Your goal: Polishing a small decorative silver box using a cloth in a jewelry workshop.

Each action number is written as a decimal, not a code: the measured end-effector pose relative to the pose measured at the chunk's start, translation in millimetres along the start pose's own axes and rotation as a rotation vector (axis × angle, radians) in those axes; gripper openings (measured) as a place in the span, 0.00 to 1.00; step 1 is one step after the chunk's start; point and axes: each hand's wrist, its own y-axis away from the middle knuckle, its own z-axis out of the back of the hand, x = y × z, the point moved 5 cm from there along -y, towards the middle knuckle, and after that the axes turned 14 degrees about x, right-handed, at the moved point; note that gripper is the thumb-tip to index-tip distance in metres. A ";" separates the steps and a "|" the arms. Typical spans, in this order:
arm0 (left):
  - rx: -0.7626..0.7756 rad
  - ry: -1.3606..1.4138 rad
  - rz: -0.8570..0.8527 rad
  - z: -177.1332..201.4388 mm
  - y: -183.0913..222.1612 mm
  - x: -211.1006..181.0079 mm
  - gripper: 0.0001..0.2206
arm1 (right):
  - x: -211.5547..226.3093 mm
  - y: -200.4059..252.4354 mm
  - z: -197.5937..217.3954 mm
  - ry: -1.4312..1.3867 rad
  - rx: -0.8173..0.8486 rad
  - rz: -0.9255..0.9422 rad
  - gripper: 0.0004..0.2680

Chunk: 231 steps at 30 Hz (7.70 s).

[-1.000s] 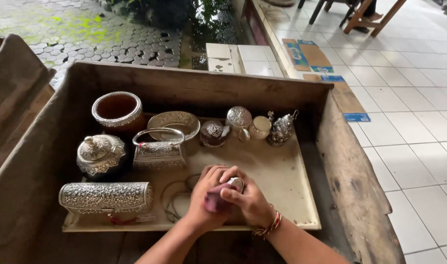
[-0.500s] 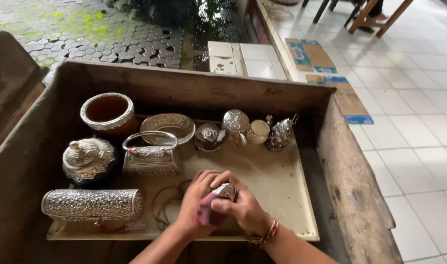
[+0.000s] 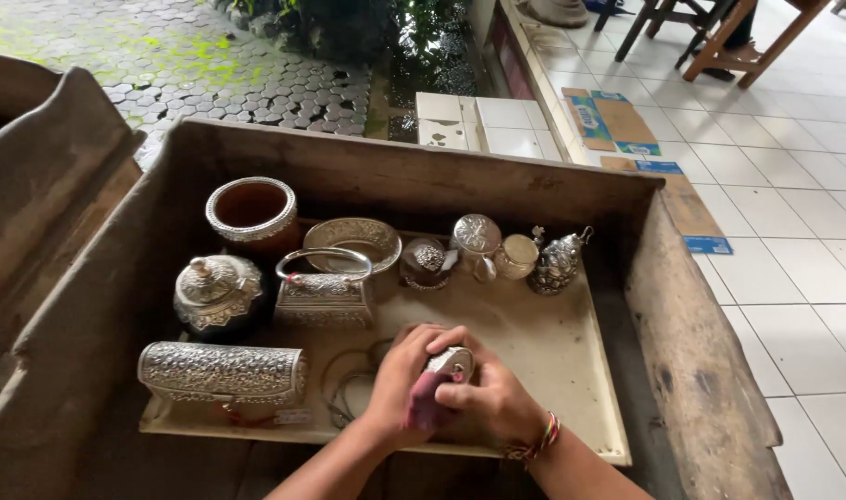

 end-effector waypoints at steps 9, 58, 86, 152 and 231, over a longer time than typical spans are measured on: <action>0.016 0.028 0.012 1.1 4.6 0.6 0.23 | -18.9 3.8 12.4 -0.105 -0.133 -0.038 0.14; -0.294 -0.247 -0.153 21.2 20.6 -3.0 0.18 | -20.7 11.4 -3.2 0.512 -0.309 0.061 0.21; -0.339 -0.512 -0.241 -2.2 22.9 -38.1 0.30 | -18.1 34.8 0.9 0.305 -0.604 0.278 0.08; -0.431 0.399 0.131 23.4 28.0 2.2 0.17 | 3.3 17.5 -65.5 1.331 -0.377 0.152 0.17; -0.085 1.653 0.698 -2.3 34.7 4.6 0.15 | 37.1 25.8 -96.2 1.607 -0.170 0.383 0.24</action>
